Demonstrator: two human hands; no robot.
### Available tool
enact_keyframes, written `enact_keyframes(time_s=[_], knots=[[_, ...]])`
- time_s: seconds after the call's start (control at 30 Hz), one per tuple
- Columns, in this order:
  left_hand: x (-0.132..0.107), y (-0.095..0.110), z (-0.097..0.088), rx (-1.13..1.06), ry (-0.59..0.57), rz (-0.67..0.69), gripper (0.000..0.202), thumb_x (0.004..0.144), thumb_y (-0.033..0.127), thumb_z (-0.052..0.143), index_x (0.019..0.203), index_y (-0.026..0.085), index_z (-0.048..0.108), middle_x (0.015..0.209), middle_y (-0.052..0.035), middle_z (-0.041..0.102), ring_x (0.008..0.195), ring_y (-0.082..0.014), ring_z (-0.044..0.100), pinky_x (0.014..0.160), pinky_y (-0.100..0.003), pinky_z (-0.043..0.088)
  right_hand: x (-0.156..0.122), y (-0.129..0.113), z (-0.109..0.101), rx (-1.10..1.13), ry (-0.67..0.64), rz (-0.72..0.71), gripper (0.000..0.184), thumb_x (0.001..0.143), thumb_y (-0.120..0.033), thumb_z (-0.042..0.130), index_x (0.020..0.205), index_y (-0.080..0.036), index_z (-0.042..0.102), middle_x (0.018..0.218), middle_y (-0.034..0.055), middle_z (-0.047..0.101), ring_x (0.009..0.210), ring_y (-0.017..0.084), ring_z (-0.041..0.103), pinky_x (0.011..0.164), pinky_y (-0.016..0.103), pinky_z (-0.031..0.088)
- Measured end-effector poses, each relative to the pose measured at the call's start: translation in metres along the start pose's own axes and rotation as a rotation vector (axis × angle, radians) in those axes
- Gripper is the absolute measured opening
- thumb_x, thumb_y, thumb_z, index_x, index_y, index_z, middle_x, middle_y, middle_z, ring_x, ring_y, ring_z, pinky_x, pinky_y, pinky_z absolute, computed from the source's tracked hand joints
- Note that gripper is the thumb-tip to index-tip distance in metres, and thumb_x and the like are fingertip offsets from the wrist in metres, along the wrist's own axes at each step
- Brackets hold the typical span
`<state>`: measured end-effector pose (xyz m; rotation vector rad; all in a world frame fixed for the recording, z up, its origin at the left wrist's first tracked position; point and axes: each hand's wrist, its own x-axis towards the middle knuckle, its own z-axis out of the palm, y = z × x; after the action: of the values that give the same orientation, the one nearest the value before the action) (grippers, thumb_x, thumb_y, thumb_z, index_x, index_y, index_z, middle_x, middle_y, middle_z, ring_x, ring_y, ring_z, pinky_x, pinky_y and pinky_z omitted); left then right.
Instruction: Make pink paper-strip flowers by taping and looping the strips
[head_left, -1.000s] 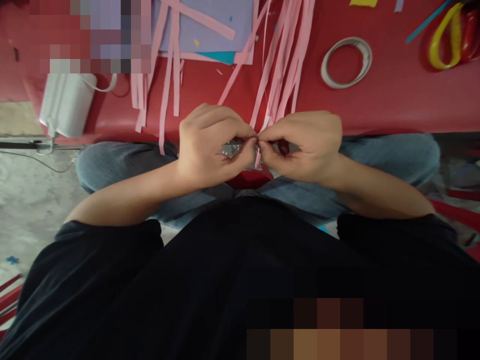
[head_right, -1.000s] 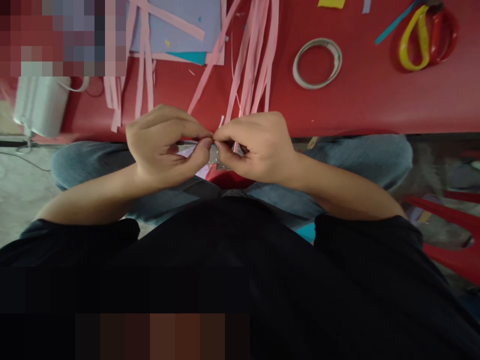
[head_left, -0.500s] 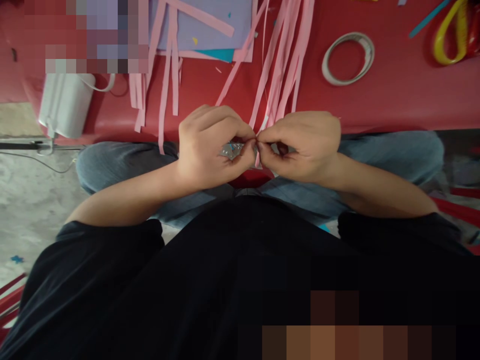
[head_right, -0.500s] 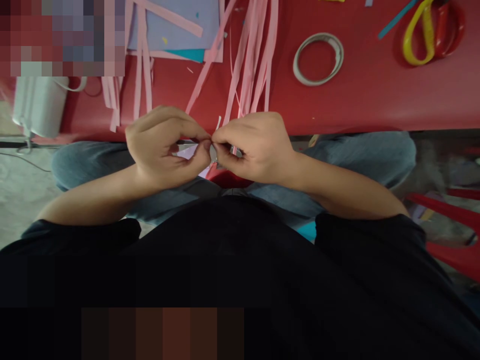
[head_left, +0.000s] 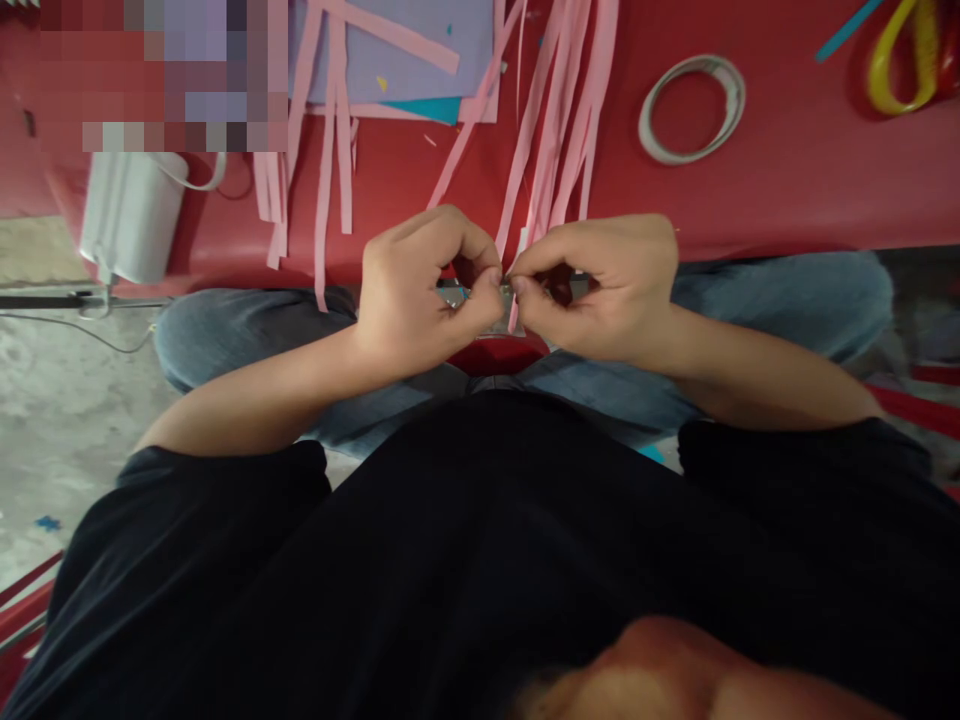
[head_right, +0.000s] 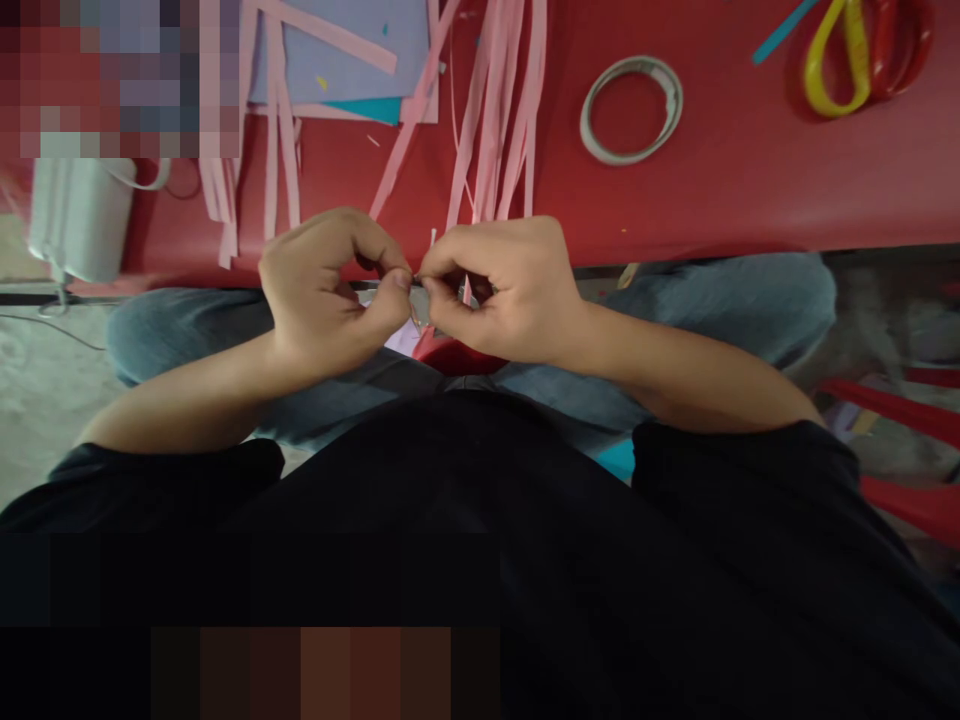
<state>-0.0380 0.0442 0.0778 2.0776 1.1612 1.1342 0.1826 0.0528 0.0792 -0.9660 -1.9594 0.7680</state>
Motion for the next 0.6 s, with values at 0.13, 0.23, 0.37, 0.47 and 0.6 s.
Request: enact_keyframes(time_s=[0.13, 0.23, 0.37, 0.47, 0.6], knots=[[0.001, -0.002, 0.000, 0.042, 0.011, -0.045, 0.019, 0.100, 0.030, 0.071, 0.086, 0.024, 0.059, 0.078, -0.0001, 0.067, 0.074, -0.0161, 0.068, 0.069, -0.034, 0.057, 0.004, 0.003, 0.002, 0.072, 0.083, -0.070, 0.010, 0.092, -0.023, 0.071, 0.083, -0.026, 0.074, 0.067, -0.0055, 0.071, 0.051, 0.011, 0.057, 0.047, 0.028, 0.046], [0.004, 0.000, -0.002, -0.028, 0.053, 0.011, 0.014, 0.095, 0.024, 0.069, 0.084, 0.024, 0.061, 0.077, 0.0004, 0.069, 0.070, -0.0156, 0.065, 0.064, -0.036, 0.053, 0.005, 0.004, 0.000, 0.060, 0.075, -0.076, 0.011, 0.092, -0.023, 0.071, 0.083, -0.026, 0.073, 0.069, -0.0046, 0.072, 0.054, 0.012, 0.061, 0.047, 0.030, 0.047], [0.005, 0.002, -0.004, -0.017, 0.024, 0.096, 0.007, 0.092, 0.026, 0.074, 0.089, 0.025, 0.068, 0.081, -0.0005, 0.074, 0.072, -0.0176, 0.067, 0.062, -0.039, 0.049, 0.001, 0.000, -0.006, 0.015, -0.017, -0.012, 0.010, 0.097, -0.021, 0.071, 0.093, -0.029, 0.077, 0.075, -0.0036, 0.074, 0.058, 0.015, 0.063, 0.055, 0.036, 0.052], [0.003, 0.004, -0.005, 0.037, -0.020, 0.041, 0.008, 0.096, 0.024, 0.071, 0.089, 0.027, 0.068, 0.082, -0.0008, 0.076, 0.075, -0.0185, 0.071, 0.064, -0.041, 0.053, -0.001, -0.002, -0.009, -0.009, -0.101, 0.026, 0.012, 0.099, -0.020, 0.072, 0.097, -0.031, 0.077, 0.079, -0.0025, 0.075, 0.062, 0.016, 0.063, 0.062, 0.037, 0.057], [0.004, 0.005, -0.005, 0.060, -0.055, -0.008, 0.014, 0.096, 0.022, 0.068, 0.084, 0.028, 0.063, 0.080, -0.0012, 0.075, 0.074, -0.0200, 0.070, 0.070, -0.045, 0.058, 0.001, -0.001, -0.008, 0.022, -0.093, -0.020, 0.011, 0.099, -0.024, 0.072, 0.091, -0.030, 0.075, 0.072, -0.0034, 0.073, 0.056, 0.015, 0.059, 0.056, 0.036, 0.052]])
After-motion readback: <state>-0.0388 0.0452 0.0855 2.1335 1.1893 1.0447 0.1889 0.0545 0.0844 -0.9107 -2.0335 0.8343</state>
